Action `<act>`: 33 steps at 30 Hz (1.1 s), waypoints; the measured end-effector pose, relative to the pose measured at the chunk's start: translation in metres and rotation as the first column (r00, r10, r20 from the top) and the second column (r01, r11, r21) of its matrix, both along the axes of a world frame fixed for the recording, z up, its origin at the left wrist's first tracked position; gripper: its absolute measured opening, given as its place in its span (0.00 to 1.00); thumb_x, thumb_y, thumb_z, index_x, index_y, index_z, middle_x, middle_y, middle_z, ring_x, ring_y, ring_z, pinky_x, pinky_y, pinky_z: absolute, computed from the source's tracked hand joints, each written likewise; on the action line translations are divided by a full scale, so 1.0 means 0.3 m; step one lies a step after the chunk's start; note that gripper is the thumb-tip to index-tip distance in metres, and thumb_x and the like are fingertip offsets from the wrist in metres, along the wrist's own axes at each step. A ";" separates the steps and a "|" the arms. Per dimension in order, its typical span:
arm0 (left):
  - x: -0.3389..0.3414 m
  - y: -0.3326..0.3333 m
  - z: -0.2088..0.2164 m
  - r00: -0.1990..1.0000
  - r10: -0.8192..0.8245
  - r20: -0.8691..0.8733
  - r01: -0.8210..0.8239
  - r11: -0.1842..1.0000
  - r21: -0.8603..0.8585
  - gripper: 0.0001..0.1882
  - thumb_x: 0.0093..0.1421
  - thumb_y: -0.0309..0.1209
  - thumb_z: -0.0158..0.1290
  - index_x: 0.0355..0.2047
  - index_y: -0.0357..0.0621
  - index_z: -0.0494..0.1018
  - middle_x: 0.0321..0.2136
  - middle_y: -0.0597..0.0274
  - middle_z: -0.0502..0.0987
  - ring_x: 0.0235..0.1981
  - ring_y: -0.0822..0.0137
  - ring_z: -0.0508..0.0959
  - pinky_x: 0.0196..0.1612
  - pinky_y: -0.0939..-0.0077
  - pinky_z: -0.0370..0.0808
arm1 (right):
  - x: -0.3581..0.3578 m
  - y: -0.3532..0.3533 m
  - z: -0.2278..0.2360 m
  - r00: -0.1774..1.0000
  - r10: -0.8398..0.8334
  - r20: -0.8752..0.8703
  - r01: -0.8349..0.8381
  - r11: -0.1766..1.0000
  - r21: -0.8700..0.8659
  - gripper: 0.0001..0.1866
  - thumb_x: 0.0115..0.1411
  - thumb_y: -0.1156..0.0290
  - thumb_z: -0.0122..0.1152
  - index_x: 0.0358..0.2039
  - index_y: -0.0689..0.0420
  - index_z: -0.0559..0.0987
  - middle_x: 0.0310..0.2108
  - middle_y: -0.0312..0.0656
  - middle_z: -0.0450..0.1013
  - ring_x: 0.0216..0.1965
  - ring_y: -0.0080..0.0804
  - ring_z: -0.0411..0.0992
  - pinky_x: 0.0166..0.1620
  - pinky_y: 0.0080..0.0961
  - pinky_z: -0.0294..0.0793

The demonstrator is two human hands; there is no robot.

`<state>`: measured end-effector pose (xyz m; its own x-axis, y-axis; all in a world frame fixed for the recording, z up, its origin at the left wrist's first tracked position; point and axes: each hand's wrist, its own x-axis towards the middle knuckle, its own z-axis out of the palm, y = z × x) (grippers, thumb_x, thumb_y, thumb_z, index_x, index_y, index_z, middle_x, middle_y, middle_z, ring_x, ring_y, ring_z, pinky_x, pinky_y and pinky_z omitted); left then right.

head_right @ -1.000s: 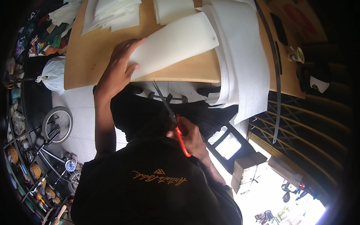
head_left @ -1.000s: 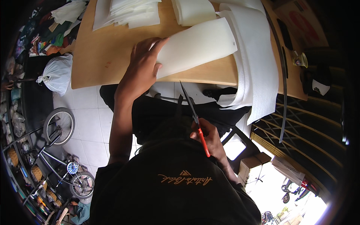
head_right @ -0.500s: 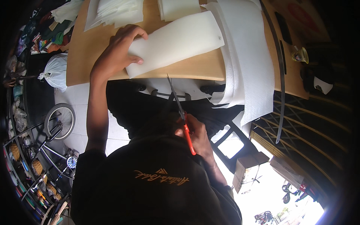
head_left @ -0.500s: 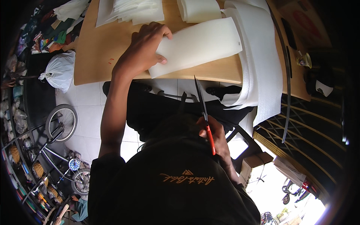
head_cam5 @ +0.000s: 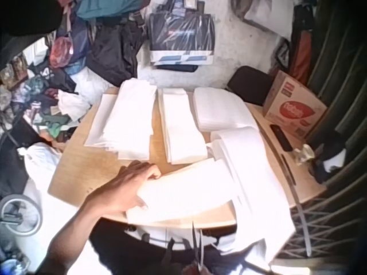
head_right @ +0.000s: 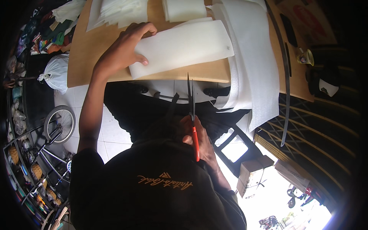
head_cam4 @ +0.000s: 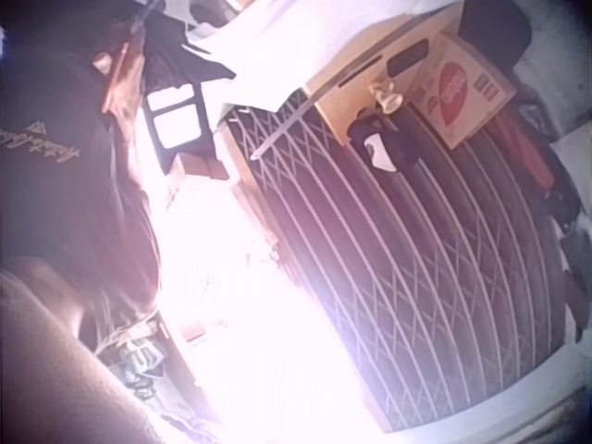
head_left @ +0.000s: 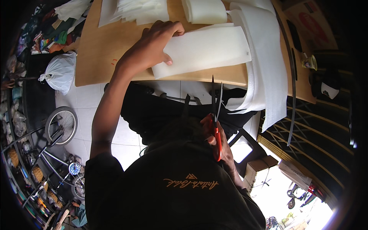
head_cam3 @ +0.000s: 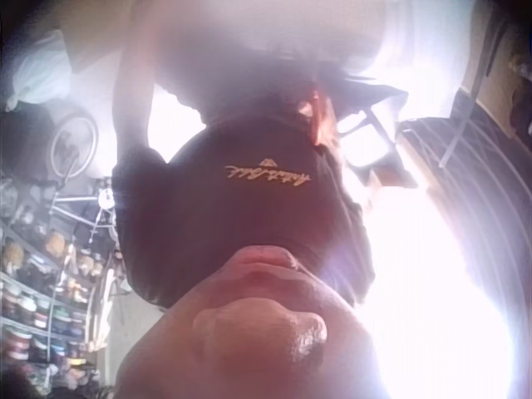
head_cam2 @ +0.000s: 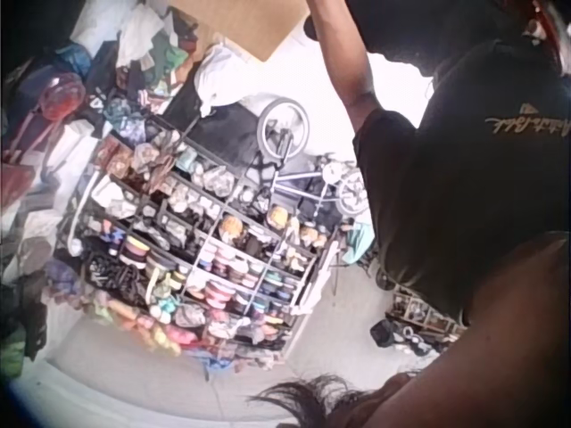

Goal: The person cuts pieces of white foam into strips using scissors and stacks the finished pieces on a table.

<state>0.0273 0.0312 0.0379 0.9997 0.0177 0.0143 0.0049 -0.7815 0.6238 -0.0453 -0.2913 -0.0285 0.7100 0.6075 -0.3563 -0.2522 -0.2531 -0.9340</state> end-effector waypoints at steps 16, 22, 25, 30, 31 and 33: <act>-0.028 0.095 -0.123 0.996 -0.025 0.082 0.075 0.702 -0.708 0.25 0.42 0.23 0.68 0.40 0.37 0.70 0.35 0.64 0.76 0.40 0.72 0.74 0.46 0.76 0.70 | 0.042 0.153 0.133 0.787 0.320 0.527 0.008 0.849 -0.528 0.44 0.37 0.40 0.74 0.39 0.67 0.69 0.19 0.43 0.64 0.18 0.40 0.66 0.25 0.33 0.68; -0.029 0.109 -0.140 0.995 -0.020 0.098 0.088 0.642 -0.762 0.24 0.42 0.23 0.68 0.39 0.37 0.70 0.35 0.65 0.76 0.39 0.72 0.75 0.46 0.76 0.71 | 0.021 0.130 0.116 0.786 0.275 0.554 0.064 0.854 -0.516 0.42 0.37 0.43 0.76 0.38 0.66 0.68 0.18 0.40 0.61 0.18 0.35 0.61 0.24 0.31 0.64; -0.024 0.116 -0.160 0.995 -0.008 0.102 0.086 0.605 -0.792 0.25 0.42 0.23 0.68 0.40 0.37 0.70 0.35 0.65 0.76 0.39 0.71 0.75 0.46 0.76 0.71 | 0.013 0.126 0.116 0.788 0.232 0.570 0.108 0.859 -0.500 0.42 0.37 0.45 0.77 0.39 0.66 0.67 0.17 0.39 0.59 0.17 0.32 0.58 0.23 0.30 0.61; -0.037 0.112 -0.158 0.996 0.020 0.082 0.056 0.562 -0.825 0.26 0.42 0.23 0.68 0.42 0.38 0.69 0.35 0.64 0.76 0.39 0.72 0.76 0.45 0.76 0.72 | 0.037 0.176 0.135 0.737 0.280 0.615 0.144 0.824 -0.548 0.46 0.36 0.40 0.74 0.42 0.69 0.69 0.17 0.39 0.66 0.18 0.37 0.70 0.24 0.30 0.71; -0.036 0.116 -0.162 0.996 0.014 0.093 0.068 0.574 -0.816 0.27 0.42 0.23 0.68 0.42 0.38 0.69 0.35 0.64 0.76 0.39 0.72 0.76 0.45 0.76 0.72 | 0.038 0.188 0.133 0.728 0.272 0.630 0.160 0.826 -0.541 0.47 0.36 0.40 0.74 0.42 0.69 0.69 0.18 0.40 0.67 0.18 0.38 0.71 0.25 0.31 0.72; -0.036 0.115 -0.161 0.995 0.010 0.104 0.078 0.580 -0.811 0.27 0.42 0.23 0.68 0.42 0.38 0.69 0.35 0.63 0.76 0.39 0.72 0.76 0.45 0.76 0.72 | 0.039 0.210 0.127 0.709 0.256 0.657 0.188 0.829 -0.526 0.47 0.36 0.39 0.74 0.42 0.69 0.69 0.19 0.41 0.68 0.20 0.39 0.73 0.25 0.32 0.73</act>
<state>0.0164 0.0657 -0.0103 0.9947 0.0324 0.0975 -0.0991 0.0544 0.9936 -0.0336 -0.2284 0.0096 0.8598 0.5087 -0.0453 0.4087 -0.7386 -0.5362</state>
